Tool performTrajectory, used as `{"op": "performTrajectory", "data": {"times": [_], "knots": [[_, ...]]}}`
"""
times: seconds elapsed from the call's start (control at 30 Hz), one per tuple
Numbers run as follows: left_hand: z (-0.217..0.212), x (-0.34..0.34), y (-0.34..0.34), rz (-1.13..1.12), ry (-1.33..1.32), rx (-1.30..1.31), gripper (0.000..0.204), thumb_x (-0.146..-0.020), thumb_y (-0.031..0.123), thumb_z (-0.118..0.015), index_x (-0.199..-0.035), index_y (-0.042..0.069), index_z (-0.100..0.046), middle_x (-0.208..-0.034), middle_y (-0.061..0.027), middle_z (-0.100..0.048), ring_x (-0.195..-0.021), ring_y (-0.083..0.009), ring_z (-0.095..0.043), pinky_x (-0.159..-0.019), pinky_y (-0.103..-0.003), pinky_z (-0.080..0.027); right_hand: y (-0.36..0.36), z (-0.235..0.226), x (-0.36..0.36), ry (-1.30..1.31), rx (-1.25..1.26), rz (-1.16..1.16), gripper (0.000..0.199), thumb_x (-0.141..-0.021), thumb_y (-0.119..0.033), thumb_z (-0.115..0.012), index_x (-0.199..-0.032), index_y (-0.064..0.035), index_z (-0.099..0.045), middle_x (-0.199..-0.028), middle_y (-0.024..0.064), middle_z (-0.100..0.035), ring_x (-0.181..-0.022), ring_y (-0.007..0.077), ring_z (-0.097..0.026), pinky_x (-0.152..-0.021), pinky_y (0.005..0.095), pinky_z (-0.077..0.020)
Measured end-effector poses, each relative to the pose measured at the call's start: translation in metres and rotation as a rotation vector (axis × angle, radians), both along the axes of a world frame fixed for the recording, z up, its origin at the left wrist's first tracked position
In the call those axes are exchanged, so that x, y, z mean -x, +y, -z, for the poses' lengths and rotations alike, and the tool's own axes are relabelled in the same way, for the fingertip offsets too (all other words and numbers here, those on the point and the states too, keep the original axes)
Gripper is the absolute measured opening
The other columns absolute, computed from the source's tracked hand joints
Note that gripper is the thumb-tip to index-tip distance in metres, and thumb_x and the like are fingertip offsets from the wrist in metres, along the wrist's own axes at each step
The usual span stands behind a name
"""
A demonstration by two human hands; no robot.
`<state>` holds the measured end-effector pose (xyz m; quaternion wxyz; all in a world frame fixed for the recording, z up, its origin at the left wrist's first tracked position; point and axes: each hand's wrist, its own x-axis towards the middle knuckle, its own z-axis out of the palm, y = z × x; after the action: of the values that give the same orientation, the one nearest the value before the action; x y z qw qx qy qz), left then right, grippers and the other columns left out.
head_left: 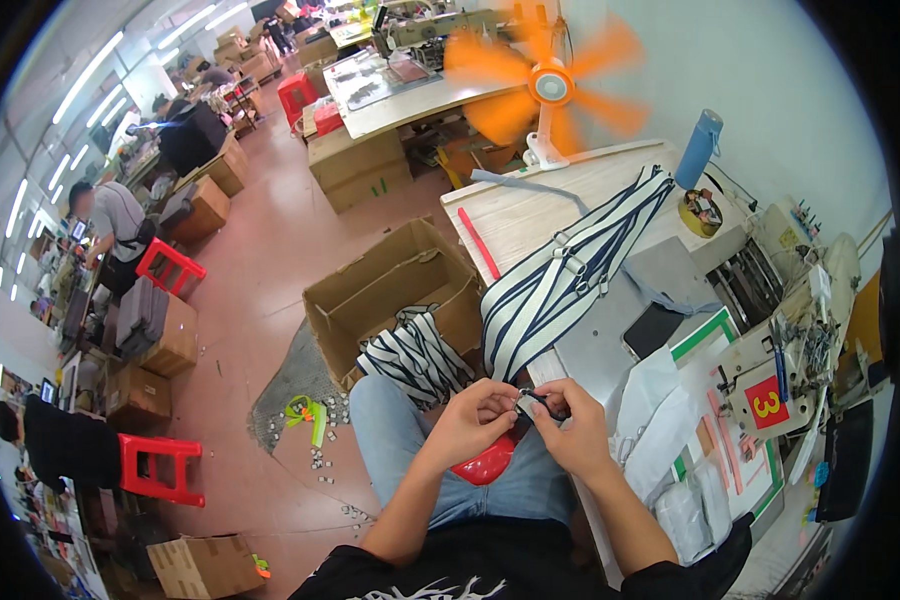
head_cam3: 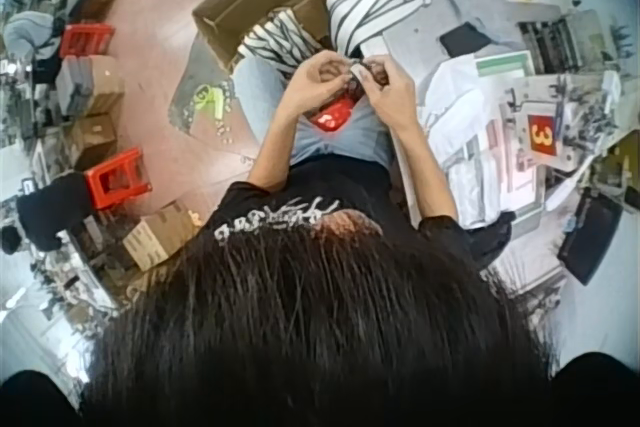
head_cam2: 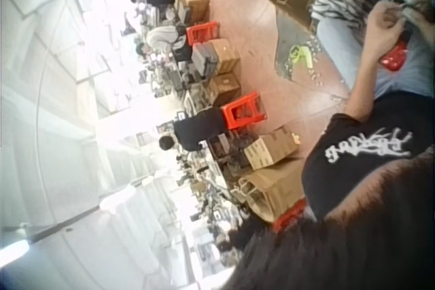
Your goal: The person is assembling metal buckles and adjusters onto fabric straps in a workshop environment.
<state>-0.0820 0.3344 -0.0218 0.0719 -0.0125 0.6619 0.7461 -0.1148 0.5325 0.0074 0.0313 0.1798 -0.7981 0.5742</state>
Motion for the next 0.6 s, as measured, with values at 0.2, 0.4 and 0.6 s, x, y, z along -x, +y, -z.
{"op": "performTrajectory", "data": {"times": [0.2, 0.4, 0.6], "knots": [[-0.003, -0.003, 0.005, -0.015, 0.153, 0.17, 0.028, -0.092, -0.007, -0.071, -0.12, -0.003, -0.066, -0.105, -0.0065, -0.06, -0.095, -0.0108, -0.067, -0.082, -0.026, -0.058, 0.001, -0.002, 0.0, 0.006, -0.081, -0.037, 0.022, -0.088, -0.005, -0.077, -0.107, -0.0025, -0.067, -0.073, 0.0032, -0.06, -0.066, 0.0122, -0.055, -0.065, 0.0274, -0.0468], [0.001, -0.003, 0.003, -0.001, 0.193, 0.044, 0.026, -0.096, -0.003, -0.068, -0.123, -0.003, -0.067, -0.106, -0.0068, -0.063, -0.093, -0.0122, -0.069, -0.083, -0.026, -0.058, 0.004, 0.004, 0.002, -0.09, -0.05, -0.082, 0.029, -0.088, -0.005, -0.077, -0.114, -0.0029, -0.065, -0.073, 0.003, -0.059, -0.065, 0.012, -0.055, -0.064, 0.0268, -0.0458], [-0.004, -0.001, 0.0, 0.016, -0.001, -0.112, 0.02, -0.1, 0.0, -0.067, -0.12, -0.001, -0.066, -0.102, -0.0054, -0.067, -0.092, -0.0104, -0.068, -0.084, -0.025, -0.058, 0.005, -0.006, 0.009, 0.216, -0.12, -0.193, 0.047, -0.081, -0.01, -0.085, -0.124, -0.0064, -0.067, -0.098, 0.0087, -0.069, -0.094, 0.0229, -0.067, -0.088, 0.033, -0.0528]]}}
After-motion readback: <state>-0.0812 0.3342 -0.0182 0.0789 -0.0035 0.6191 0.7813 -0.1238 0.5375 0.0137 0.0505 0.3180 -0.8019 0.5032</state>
